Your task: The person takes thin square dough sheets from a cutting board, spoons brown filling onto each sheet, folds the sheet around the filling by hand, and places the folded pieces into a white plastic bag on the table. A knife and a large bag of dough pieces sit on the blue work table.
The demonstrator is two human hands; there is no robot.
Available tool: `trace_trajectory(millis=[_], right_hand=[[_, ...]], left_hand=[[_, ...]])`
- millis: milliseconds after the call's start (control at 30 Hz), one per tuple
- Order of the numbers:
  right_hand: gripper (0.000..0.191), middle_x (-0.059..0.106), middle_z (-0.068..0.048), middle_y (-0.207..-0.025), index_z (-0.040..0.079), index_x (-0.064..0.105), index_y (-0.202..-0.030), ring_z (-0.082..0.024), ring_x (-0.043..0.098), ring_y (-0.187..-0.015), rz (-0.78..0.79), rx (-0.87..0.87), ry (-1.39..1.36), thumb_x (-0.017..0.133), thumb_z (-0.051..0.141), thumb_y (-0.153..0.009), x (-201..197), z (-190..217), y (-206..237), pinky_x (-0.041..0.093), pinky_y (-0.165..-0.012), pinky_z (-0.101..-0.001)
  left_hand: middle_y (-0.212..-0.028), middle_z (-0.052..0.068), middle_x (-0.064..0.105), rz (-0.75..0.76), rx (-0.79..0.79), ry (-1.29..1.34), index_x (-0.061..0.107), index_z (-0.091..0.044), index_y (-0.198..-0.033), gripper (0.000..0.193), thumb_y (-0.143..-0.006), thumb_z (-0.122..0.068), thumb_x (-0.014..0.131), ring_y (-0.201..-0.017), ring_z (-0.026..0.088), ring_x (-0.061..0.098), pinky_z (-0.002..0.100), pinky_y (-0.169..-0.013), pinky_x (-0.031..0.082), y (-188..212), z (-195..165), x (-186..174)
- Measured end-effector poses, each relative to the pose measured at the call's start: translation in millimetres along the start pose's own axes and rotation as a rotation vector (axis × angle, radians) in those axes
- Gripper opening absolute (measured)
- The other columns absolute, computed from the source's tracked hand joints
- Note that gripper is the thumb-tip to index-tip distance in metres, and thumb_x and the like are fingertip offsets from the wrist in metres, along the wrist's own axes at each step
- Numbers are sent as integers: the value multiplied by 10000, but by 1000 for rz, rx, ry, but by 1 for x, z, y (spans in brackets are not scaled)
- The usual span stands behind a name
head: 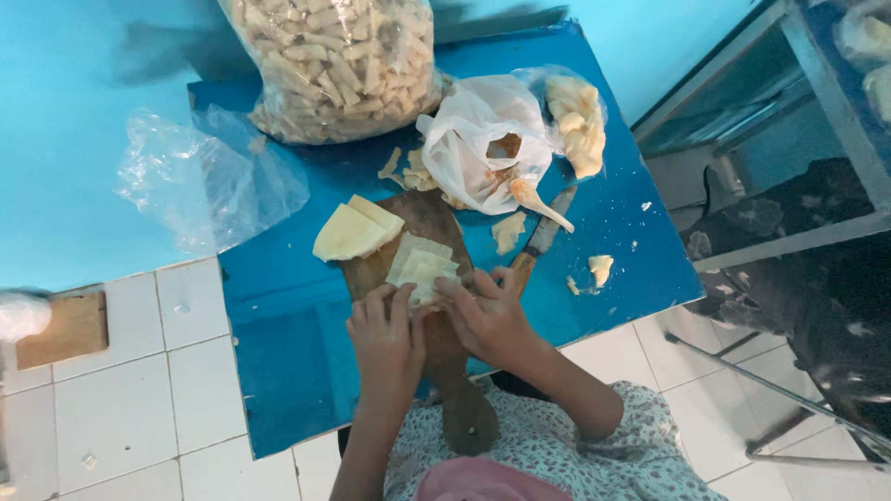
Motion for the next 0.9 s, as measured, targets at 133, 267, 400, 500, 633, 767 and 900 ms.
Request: trace_trajectory(millis=[133,267,400,500,633,767,900], right_hand=[[477,707,-18,-1081,77,597,-1300,-227,634,-1019,27,9,-46,772,74,-855,5,-6,-5,394,-874,-477],[487,733,-27,-1161,88,593,-1299,-210,633,-1033,70,37,-40,770,93,-845,6,-16,-13,394,-876,-457],[516,750,62,-1034,88,607,-1296,-208,632,-1017,100,51,-125,814,180,-831,-1,-21,-18,386,-851,-452],[516,755,66,-1010,106,622,-1286,-205,634,-1026,170,21,-155,798,172,-805,-3,-26,-18,385,-921,-452],[471,749,35,-1025,125,634,-1259,-194,668,-992,125,158,-234,806,99,-821,8,-40,-12,463,-873,-386],[555,765,-41,-1003,111,548,-1353,-130,650,-878,137,528,-668,798,39,-863,20,-63,-4,495,-757,-301],[632,750,-85,-983,102,426,-1454,-110,692,-940,188,702,-1070,736,6,-911,15,-70,-18,552,-822,-267]], left_hand=[[-1182,122,584,18,-14,34,648,-99,-1240,395,-854,-139,722,-1092,356,544,501,-854,416,2,2,3],[-1175,128,580,10,3,36,642,-88,-1245,386,-869,-135,714,-1085,354,546,499,-857,421,2,2,5],[-1173,123,583,-10,4,51,648,-92,-1235,374,-868,-131,704,-1081,353,549,499,-846,421,2,1,8],[-1179,126,583,1,1,73,648,-89,-1234,375,-864,-129,698,-1072,354,548,494,-838,426,4,1,11],[-1169,119,585,-7,-9,53,653,-96,-1202,341,-873,-158,714,-1065,355,547,501,-829,423,4,2,16],[-1167,116,585,-4,-26,52,661,-108,-1199,357,-851,-164,717,-1068,355,547,506,-834,427,6,1,18],[-1179,122,584,6,-16,18,666,-121,-1213,364,-853,-156,712,-1069,356,546,509,-825,423,6,-1,20]])
Point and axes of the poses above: each hand's wrist, its own y-axis away from the middle knuckle, its own x-axis out of the palm, z = x × y, the point moved 3 cm from there along -y, towards the middle knuckle
